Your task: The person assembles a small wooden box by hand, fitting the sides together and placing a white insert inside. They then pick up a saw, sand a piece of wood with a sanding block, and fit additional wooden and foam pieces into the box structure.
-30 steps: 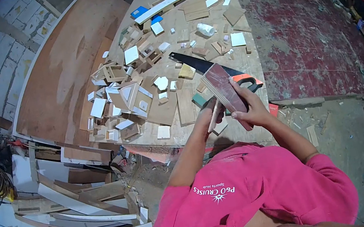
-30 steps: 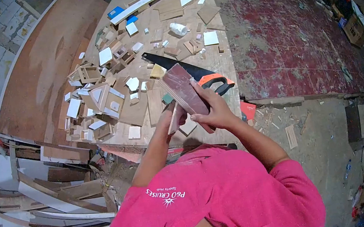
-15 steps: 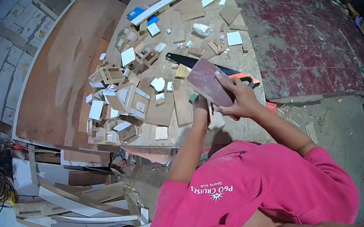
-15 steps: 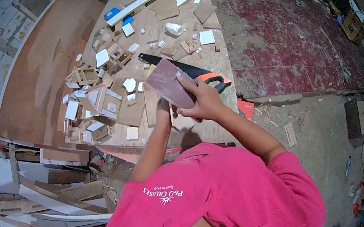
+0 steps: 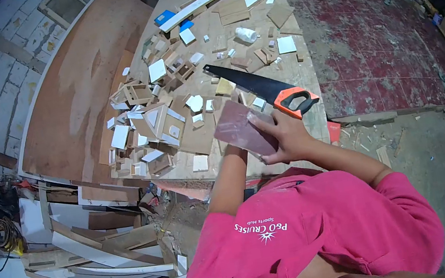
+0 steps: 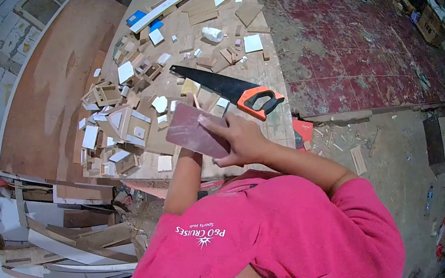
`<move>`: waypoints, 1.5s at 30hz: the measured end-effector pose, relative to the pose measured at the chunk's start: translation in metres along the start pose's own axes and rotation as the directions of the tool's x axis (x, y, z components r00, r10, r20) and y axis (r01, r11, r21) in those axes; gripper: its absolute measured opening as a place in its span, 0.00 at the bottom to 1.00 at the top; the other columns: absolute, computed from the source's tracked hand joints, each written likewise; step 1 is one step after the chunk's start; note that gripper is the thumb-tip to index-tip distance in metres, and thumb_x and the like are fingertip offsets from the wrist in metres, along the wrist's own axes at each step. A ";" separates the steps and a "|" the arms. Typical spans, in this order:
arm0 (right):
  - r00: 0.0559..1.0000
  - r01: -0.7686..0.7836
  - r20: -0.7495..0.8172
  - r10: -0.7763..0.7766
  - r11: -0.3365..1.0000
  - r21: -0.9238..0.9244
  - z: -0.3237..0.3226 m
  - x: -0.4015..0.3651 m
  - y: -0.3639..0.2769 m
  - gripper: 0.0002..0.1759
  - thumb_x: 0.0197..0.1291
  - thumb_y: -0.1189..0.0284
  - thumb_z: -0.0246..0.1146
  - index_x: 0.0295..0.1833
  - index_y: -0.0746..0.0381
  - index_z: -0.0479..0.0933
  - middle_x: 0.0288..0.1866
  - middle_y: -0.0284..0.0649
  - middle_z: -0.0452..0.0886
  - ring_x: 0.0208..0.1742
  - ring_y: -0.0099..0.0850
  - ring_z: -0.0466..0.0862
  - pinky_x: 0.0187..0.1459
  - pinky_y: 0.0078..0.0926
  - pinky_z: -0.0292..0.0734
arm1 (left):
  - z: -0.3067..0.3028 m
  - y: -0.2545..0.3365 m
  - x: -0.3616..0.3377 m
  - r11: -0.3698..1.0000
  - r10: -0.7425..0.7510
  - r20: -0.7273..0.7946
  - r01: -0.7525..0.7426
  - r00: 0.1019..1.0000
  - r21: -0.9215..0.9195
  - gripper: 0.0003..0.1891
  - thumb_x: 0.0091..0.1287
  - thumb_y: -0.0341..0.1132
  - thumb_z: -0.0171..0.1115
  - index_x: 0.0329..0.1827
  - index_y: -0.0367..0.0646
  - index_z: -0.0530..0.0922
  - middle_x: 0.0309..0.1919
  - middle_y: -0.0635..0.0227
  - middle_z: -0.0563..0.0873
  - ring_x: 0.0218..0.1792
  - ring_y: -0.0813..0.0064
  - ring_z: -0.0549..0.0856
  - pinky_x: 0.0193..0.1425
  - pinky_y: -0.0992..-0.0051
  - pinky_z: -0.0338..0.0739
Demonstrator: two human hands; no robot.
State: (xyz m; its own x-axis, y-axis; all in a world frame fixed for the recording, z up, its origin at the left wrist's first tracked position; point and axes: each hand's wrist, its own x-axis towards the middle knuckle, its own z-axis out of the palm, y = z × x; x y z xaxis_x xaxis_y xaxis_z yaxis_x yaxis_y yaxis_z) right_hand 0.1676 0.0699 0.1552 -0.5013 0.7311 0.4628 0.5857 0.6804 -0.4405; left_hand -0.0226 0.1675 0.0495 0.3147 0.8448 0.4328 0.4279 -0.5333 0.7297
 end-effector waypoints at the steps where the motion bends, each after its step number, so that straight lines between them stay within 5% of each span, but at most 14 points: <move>1: 1.000 0.001 -0.002 -0.001 1.000 -0.001 -0.002 0.000 0.005 0.52 0.29 0.49 0.72 0.68 0.39 0.63 0.35 0.47 0.68 0.36 0.44 0.76 0.34 0.40 0.73 | -0.003 0.048 -0.001 0.985 -0.118 -0.091 0.105 0.989 -0.134 0.16 0.70 0.49 0.47 0.46 0.47 0.72 0.32 0.72 0.74 0.36 0.76 0.75 0.41 0.75 0.72; 4: 0.973 -0.205 -0.100 0.208 0.978 0.035 -0.015 0.022 0.026 0.51 0.30 0.53 0.72 0.67 0.47 0.64 0.39 0.48 0.71 0.37 0.45 0.78 0.39 0.38 0.73 | 0.018 0.073 0.001 0.644 -0.596 -0.099 0.401 0.797 -0.652 0.13 0.67 0.49 0.52 0.39 0.49 0.74 0.23 0.74 0.72 0.24 0.76 0.75 0.26 0.76 0.71; 6: 0.941 -0.310 -0.109 0.322 0.944 0.114 -0.028 0.038 0.031 0.53 0.32 0.53 0.72 0.70 0.51 0.60 0.41 0.50 0.73 0.38 0.46 0.78 0.40 0.38 0.74 | 0.021 0.047 -0.004 0.201 -0.746 0.436 0.793 0.504 -0.574 0.22 0.68 0.50 0.49 0.57 0.45 0.71 0.45 0.61 0.79 0.46 0.66 0.80 0.47 0.67 0.78; 9: 0.974 -0.220 -0.010 0.225 0.960 0.172 0.000 0.015 0.022 0.51 0.33 0.53 0.71 0.69 0.51 0.61 0.45 0.51 0.71 0.43 0.48 0.77 0.45 0.40 0.73 | 0.004 0.139 0.008 -0.262 -0.758 0.376 0.279 0.533 -0.924 0.20 0.63 0.47 0.55 0.53 0.45 0.71 0.42 0.63 0.79 0.30 0.67 0.82 0.23 0.71 0.78; 10: 0.994 -0.030 -0.096 0.056 0.966 0.256 0.002 0.005 0.007 0.51 0.32 0.52 0.71 0.68 0.51 0.63 0.47 0.53 0.71 0.46 0.49 0.77 0.47 0.41 0.72 | 0.004 0.134 0.007 -0.260 -0.760 0.369 0.270 0.535 -0.927 0.20 0.63 0.47 0.55 0.53 0.45 0.71 0.42 0.63 0.79 0.30 0.67 0.82 0.23 0.71 0.78; 18: 0.974 -0.219 -0.026 0.224 0.967 0.130 -0.011 0.019 0.027 0.50 0.31 0.49 0.71 0.67 0.48 0.64 0.39 0.48 0.70 0.38 0.46 0.77 0.36 0.40 0.73 | 0.011 0.121 -0.004 -0.152 -0.635 0.428 0.439 0.643 -0.886 0.18 0.63 0.45 0.55 0.51 0.44 0.72 0.38 0.64 0.80 0.26 0.68 0.81 0.20 0.73 0.76; 20: 0.994 0.098 -0.054 -0.097 0.995 0.016 0.003 -0.003 0.004 0.50 0.30 0.48 0.71 0.67 0.44 0.65 0.38 0.48 0.70 0.38 0.48 0.76 0.37 0.41 0.73 | 0.011 0.119 0.001 -0.109 -0.594 0.441 0.476 0.672 -0.872 0.18 0.63 0.44 0.55 0.51 0.44 0.72 0.37 0.65 0.80 0.26 0.69 0.81 0.19 0.73 0.76; 26: 0.970 -0.194 -0.116 0.214 0.968 0.160 -0.019 0.031 0.037 0.52 0.31 0.51 0.71 0.68 0.46 0.62 0.38 0.47 0.71 0.37 0.47 0.78 0.39 0.40 0.74 | 0.047 0.037 -0.015 0.078 -0.513 0.575 0.701 0.638 -0.709 0.13 0.64 0.43 0.54 0.45 0.45 0.73 0.24 0.69 0.78 0.15 0.75 0.75 0.12 0.78 0.67; 29: 0.973 -0.206 -0.082 0.216 0.971 0.120 -0.020 0.036 0.044 0.52 0.31 0.52 0.71 0.69 0.47 0.61 0.37 0.48 0.71 0.37 0.47 0.78 0.39 0.39 0.73 | 0.047 0.037 -0.006 -0.067 -0.625 0.534 0.643 0.569 -0.763 0.11 0.65 0.44 0.53 0.40 0.47 0.73 0.15 0.72 0.73 0.08 0.79 0.67 0.09 0.81 0.58; 32: 0.986 -0.159 -0.007 0.167 0.953 0.259 -0.019 0.019 0.032 0.53 0.32 0.52 0.71 0.70 0.49 0.61 0.36 0.47 0.71 0.37 0.45 0.77 0.39 0.37 0.71 | 0.021 0.081 0.002 0.100 -0.721 0.148 0.312 0.677 -0.945 0.16 0.67 0.46 0.51 0.49 0.46 0.75 0.36 0.68 0.83 0.32 0.73 0.84 0.30 0.74 0.80; 34: 0.963 -0.234 0.178 0.205 0.958 0.166 -0.034 0.012 0.013 0.53 0.32 0.56 0.70 0.70 0.52 0.60 0.43 0.49 0.72 0.42 0.43 0.77 0.46 0.33 0.71 | 0.012 0.072 -0.008 0.160 -0.653 0.164 0.346 0.740 -0.925 0.17 0.67 0.43 0.53 0.54 0.45 0.74 0.47 0.66 0.82 0.46 0.68 0.83 0.45 0.68 0.81; 38: 0.969 -0.249 0.088 0.233 0.907 0.340 -0.019 -0.002 0.036 0.53 0.33 0.56 0.71 0.71 0.54 0.58 0.46 0.49 0.72 0.46 0.42 0.77 0.49 0.32 0.70 | -0.005 0.083 -0.017 0.096 -0.724 0.167 0.337 0.669 -0.937 0.16 0.67 0.37 0.54 0.56 0.42 0.72 0.46 0.65 0.81 0.45 0.67 0.83 0.47 0.66 0.81; 42: 0.960 -0.280 0.109 0.258 0.857 0.432 -0.010 -0.008 0.052 0.51 0.39 0.57 0.69 0.72 0.52 0.57 0.49 0.48 0.75 0.50 0.41 0.77 0.53 0.31 0.69 | -0.010 0.095 -0.027 -0.042 -0.555 0.268 0.295 0.788 -0.955 0.17 0.66 0.34 0.53 0.57 0.38 0.70 0.50 0.61 0.79 0.52 0.67 0.80 0.55 0.65 0.77; 45: 0.926 -0.348 0.180 0.333 0.565 0.748 -0.002 -0.008 0.057 0.49 0.45 0.60 0.66 0.73 0.56 0.53 0.67 0.45 0.66 0.61 0.32 0.71 0.61 0.27 0.63 | -0.011 0.109 -0.024 0.060 -0.541 0.228 0.308 0.810 -0.950 0.19 0.64 0.31 0.58 0.57 0.38 0.69 0.51 0.63 0.79 0.51 0.69 0.80 0.55 0.67 0.77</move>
State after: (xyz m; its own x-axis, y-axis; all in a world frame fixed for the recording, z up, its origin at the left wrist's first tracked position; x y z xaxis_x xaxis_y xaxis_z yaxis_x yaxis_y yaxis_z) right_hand 0.2063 0.1030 0.1276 -0.3838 0.9121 0.1438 0.0292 0.1676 -0.9854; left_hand 0.0070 0.0899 0.1246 0.2168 0.9622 -0.1650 -0.6818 0.2703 0.6798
